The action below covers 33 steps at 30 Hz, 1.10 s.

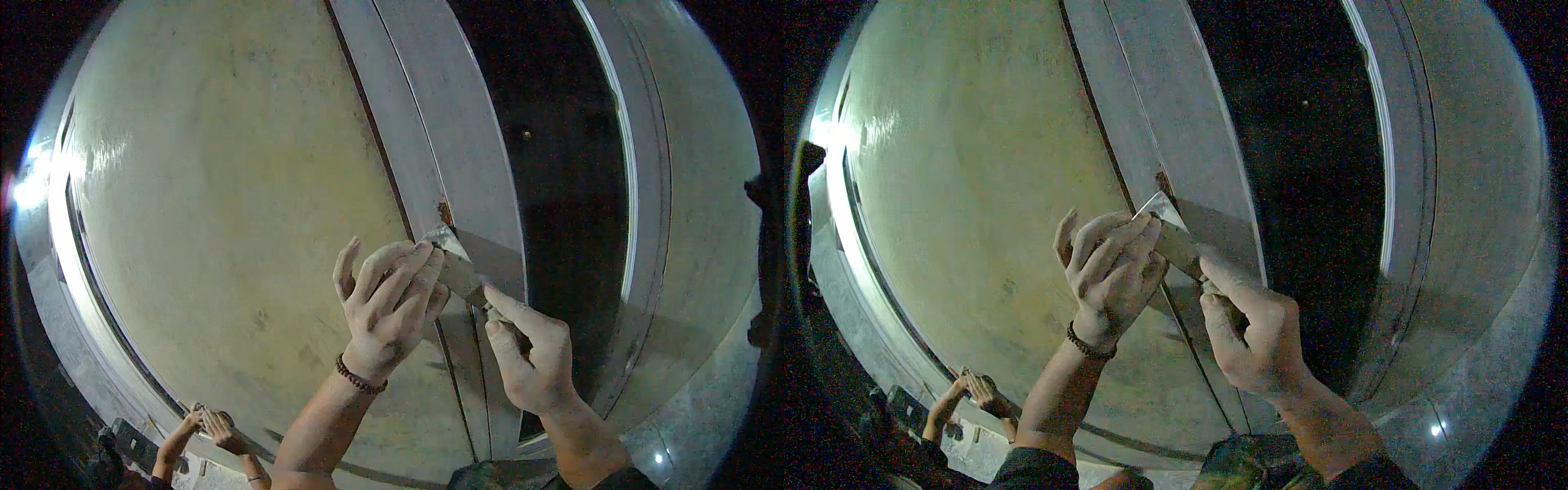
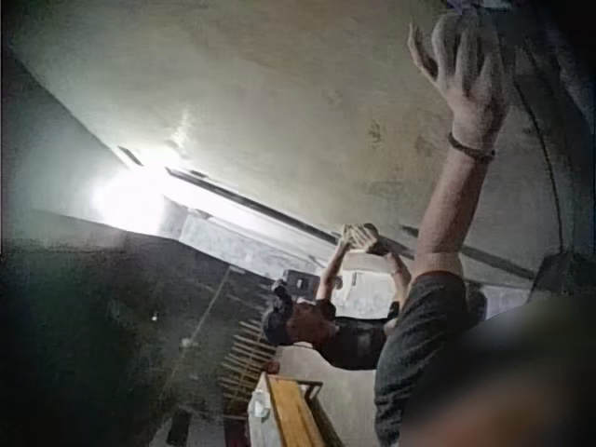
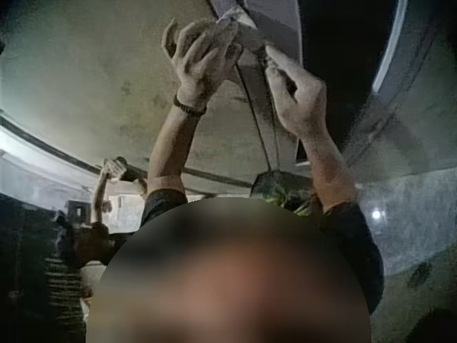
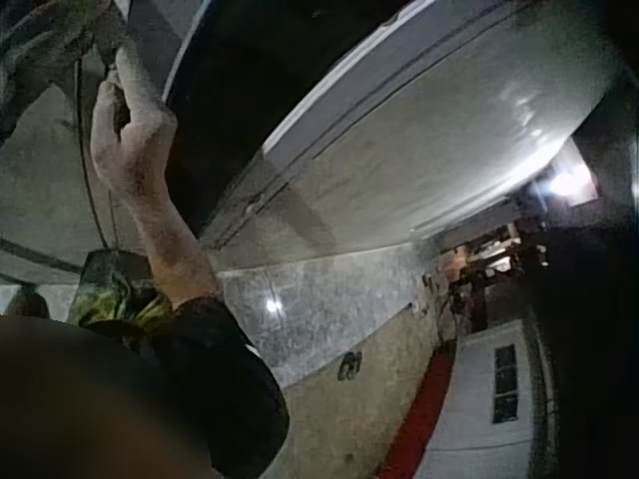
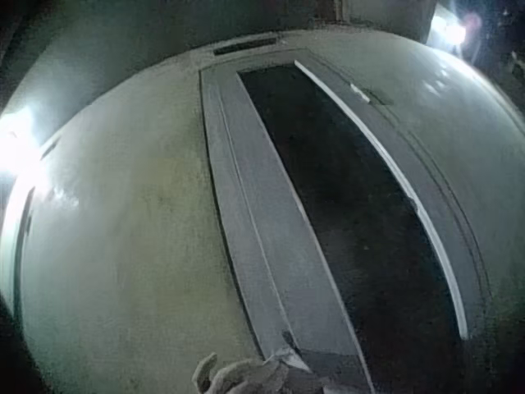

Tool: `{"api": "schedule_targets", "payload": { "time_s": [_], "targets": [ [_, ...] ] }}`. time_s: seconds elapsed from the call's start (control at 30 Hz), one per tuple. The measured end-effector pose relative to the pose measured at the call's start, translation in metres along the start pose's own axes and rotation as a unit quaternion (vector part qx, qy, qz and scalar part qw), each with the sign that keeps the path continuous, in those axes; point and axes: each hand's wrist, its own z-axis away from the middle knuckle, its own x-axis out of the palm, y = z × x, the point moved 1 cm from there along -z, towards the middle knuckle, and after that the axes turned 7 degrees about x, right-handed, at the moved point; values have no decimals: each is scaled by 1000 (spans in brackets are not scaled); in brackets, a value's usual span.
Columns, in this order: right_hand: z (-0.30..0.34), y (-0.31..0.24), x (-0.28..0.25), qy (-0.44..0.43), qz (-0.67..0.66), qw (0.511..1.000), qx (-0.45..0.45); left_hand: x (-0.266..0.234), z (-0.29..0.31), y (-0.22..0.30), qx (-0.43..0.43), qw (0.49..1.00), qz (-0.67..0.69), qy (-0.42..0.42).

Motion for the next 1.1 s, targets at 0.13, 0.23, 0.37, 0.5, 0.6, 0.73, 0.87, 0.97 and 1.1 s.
{"api": "schedule_targets", "payload": {
  "time_s": [0.13,0.23,0.37,0.5,0.6,0.73,0.87,0.97,1.1],
  "targets": [
    [0,-4,2,12,-6,1000,-16,1,0,-4,-69,996,-4,-60],
    [1,-8,3,9,6,1000,2,-1,-2,-2,11,999,29,11],
    [4,-6,1,-3,-18,998,63,2,-4,-6,-59,997,3,-47],
    [6,-7,-2,21,10,1000,2,1,-6,1,-16,999,31,-29],
    [2,-11,-1,17,-2,1000,7,3,-10,1,-41,998,40,-19],
    [-20,-7,3,35,-1,999,8,15,-19,-14,-46,999,7,-9],
    [2,17,-1,19,2,999,27,7,-13,-14,-24,993,106,-52],
    [57,46,-4,-4,-53,990,131,-6,-9,-21,21,980,178,-81],
    [124,76,-20,84,-66,980,171,-10,-20,-51,5,990,60,-127]
  ]
}}
